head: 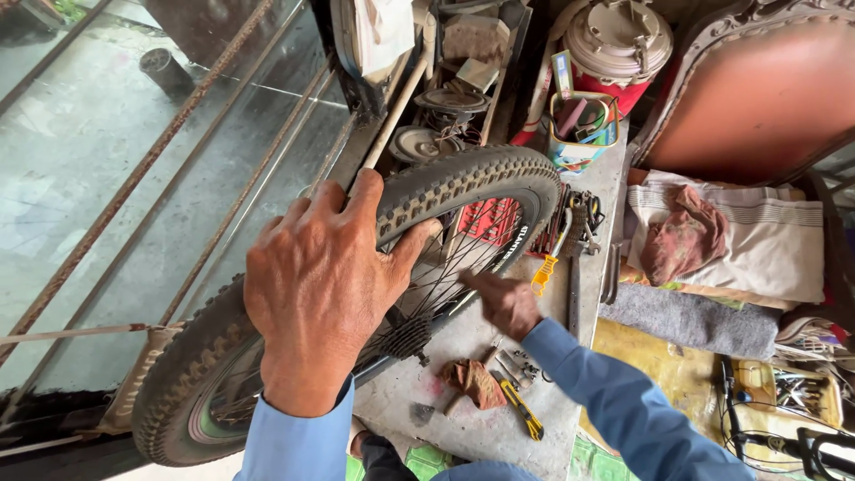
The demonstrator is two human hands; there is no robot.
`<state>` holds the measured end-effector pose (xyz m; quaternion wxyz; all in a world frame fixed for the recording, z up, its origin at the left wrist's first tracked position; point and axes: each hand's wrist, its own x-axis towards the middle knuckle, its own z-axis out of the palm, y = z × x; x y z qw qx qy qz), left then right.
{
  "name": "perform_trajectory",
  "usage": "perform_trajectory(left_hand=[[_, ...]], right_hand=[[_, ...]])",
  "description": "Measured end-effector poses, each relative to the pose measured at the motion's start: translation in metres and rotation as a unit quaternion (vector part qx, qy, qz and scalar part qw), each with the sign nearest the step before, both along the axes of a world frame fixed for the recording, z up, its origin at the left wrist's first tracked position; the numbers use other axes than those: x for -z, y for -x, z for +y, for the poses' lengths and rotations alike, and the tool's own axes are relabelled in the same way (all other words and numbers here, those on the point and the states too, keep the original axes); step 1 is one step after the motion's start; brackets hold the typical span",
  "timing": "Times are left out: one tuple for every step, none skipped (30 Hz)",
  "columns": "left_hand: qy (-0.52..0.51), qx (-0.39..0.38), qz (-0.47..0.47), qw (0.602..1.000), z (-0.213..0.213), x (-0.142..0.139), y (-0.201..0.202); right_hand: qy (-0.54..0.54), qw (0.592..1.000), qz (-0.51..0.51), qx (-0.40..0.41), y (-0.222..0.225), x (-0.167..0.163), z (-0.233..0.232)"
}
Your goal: The person holds a bicycle wheel on a workbench and repeatedly taps the spokes with a metal rod to tune them. The person rotates the wheel to access different spokes and continues tapping along the rim.
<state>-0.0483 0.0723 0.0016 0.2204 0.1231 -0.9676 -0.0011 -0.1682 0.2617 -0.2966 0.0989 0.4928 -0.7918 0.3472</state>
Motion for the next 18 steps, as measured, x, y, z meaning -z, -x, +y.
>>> perform_trajectory(left_hand=[[0.003, -0.003, -0.002, 1.000, 0.000, 0.000, 0.000], [0.004, -0.005, -0.004, 1.000, 0.000, 0.000, 0.000], [0.006, -0.007, -0.004, 1.000, 0.000, 0.000, 0.000], [0.001, -0.006, -0.005, 1.000, 0.000, 0.000, 0.000], [-0.003, -0.004, -0.006, 1.000, 0.000, -0.001, -0.001], [-0.008, -0.001, -0.009, 1.000, 0.000, 0.000, -0.001], [-0.005, 0.007, 0.002, 1.000, 0.000, 0.000, -0.001], [-0.003, 0.014, 0.013, 1.000, 0.000, 0.000, -0.002], [0.000, 0.018, 0.022, 1.000, -0.001, 0.000, -0.002], [-0.008, 0.016, 0.015, 1.000, -0.001, 0.000, -0.002], [-0.015, 0.013, 0.007, 1.000, -0.001, 0.000, -0.001], [-0.024, 0.010, 0.000, 1.000, 0.000, 0.001, -0.001], [-0.023, 0.010, 0.001, 1.000, 0.000, 0.001, 0.000], [-0.023, 0.011, 0.002, 1.000, 0.001, 0.001, 0.001], [-0.022, 0.014, 0.004, 1.000, 0.002, 0.001, 0.001], [-0.015, 0.009, 0.002, 1.000, 0.002, 0.001, 0.001], [-0.008, 0.006, 0.000, 1.000, 0.002, 0.000, 0.001], [0.001, 0.002, -0.001, 1.000, 0.002, -0.001, 0.001]], right_hand=[[0.008, 1.000, 0.002, 0.023, 0.000, 0.001, -0.001], [0.015, 0.999, 0.003, 0.047, -0.001, 0.002, -0.003], [0.022, 0.997, 0.006, 0.071, -0.002, 0.004, -0.004], [0.046, 0.998, 0.007, 0.042, -0.003, 0.004, -0.004], [0.070, 0.997, 0.006, 0.015, -0.004, 0.005, -0.004], [0.094, 0.996, 0.005, -0.011, -0.003, 0.005, -0.003], [0.058, 0.998, 0.011, -0.002, -0.001, 0.005, -0.001], [0.023, 1.000, 0.016, 0.006, 0.004, 0.005, 0.001], [-0.013, 1.000, 0.020, 0.012, 0.010, 0.004, 0.004], [-0.022, 0.996, -0.056, 0.069, 0.020, 0.002, 0.008], [-0.033, 0.983, -0.131, 0.124, 0.030, 0.001, 0.011], [-0.044, 0.962, -0.204, 0.177, 0.035, -0.001, 0.012], [-0.019, 0.977, -0.133, 0.168, 0.037, -0.001, 0.011], [0.007, 0.985, -0.061, 0.160, 0.034, 0.000, 0.009], [0.032, 0.988, 0.012, 0.152, 0.029, 0.002, 0.007], [0.055, 0.994, 0.001, 0.098, 0.018, 0.006, 0.003], [0.078, 0.996, -0.009, 0.046, 0.001, 0.009, -0.003], [0.080, 0.995, -0.022, 0.058, -0.017, 0.012, -0.008]])
